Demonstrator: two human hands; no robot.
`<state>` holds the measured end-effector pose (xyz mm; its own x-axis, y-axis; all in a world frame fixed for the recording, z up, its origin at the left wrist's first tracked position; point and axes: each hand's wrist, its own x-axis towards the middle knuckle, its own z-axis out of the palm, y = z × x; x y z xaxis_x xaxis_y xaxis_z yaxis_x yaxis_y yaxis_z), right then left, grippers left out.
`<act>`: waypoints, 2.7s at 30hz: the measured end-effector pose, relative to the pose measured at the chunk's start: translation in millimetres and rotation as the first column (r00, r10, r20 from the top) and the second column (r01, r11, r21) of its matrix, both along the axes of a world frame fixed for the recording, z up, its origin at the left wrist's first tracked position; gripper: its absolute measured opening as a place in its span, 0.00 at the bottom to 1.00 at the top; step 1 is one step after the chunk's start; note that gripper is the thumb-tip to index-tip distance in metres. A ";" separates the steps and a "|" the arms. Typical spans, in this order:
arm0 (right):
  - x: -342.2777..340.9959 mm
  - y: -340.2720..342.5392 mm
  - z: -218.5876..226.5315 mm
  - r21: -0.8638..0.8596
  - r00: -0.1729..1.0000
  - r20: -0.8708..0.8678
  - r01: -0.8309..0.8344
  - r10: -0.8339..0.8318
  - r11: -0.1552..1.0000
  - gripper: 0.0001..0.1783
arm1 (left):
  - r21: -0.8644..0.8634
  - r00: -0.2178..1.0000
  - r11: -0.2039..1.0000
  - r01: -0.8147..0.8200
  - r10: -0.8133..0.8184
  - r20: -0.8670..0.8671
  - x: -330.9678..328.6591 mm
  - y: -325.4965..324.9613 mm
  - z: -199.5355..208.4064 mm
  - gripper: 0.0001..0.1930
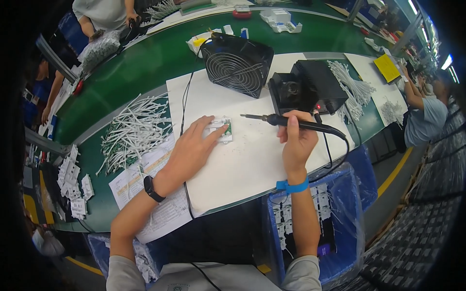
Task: Soldering wires onto small electronic components at an assembly line station.
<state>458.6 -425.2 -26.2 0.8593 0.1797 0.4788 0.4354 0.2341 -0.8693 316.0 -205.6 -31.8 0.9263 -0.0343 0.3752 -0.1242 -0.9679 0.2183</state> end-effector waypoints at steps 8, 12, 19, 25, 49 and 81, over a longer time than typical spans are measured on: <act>-5.4 9.6 -4.7 0.066 0.971 -0.194 -0.129 0.140 0.989 0.04 | -0.216 0.988 0.974 0.063 -0.092 -0.128 4.5 18.4 14.1 0.22; -9.8 11.6 -7.6 -0.014 0.989 -0.132 -0.062 0.059 0.998 0.07 | -0.273 0.980 0.958 0.092 -0.135 -0.143 3.9 25.3 17.7 0.21; -3.3 10.9 -13.9 -0.101 0.968 -0.157 -0.213 0.196 0.972 0.08 | -0.271 0.981 0.957 0.105 -0.145 -0.131 5.5 25.6 16.5 0.21; -5.6 12.0 -10.8 -0.133 0.961 -0.163 -0.245 0.222 0.961 0.08 | -0.265 0.982 0.959 0.099 -0.137 -0.128 5.6 25.6 16.3 0.22; -8.7 10.3 -13.3 -0.112 0.990 0.028 -0.131 0.135 0.985 0.08 | -0.222 0.984 0.972 0.074 -0.107 -0.139 5.8 24.7 14.4 0.21; -13.6 11.3 -9.4 -0.003 0.986 -0.019 -0.165 0.165 0.986 0.08 | -0.069 0.996 0.995 -0.076 0.079 0.041 -3.2 0.9 -3.2 0.20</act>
<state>445.0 -414.0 -35.6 0.8264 0.3218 0.4621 0.3752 0.2973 -0.8780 312.8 -204.7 -34.9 0.9080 0.0634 0.4142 -0.0605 -0.9583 0.2792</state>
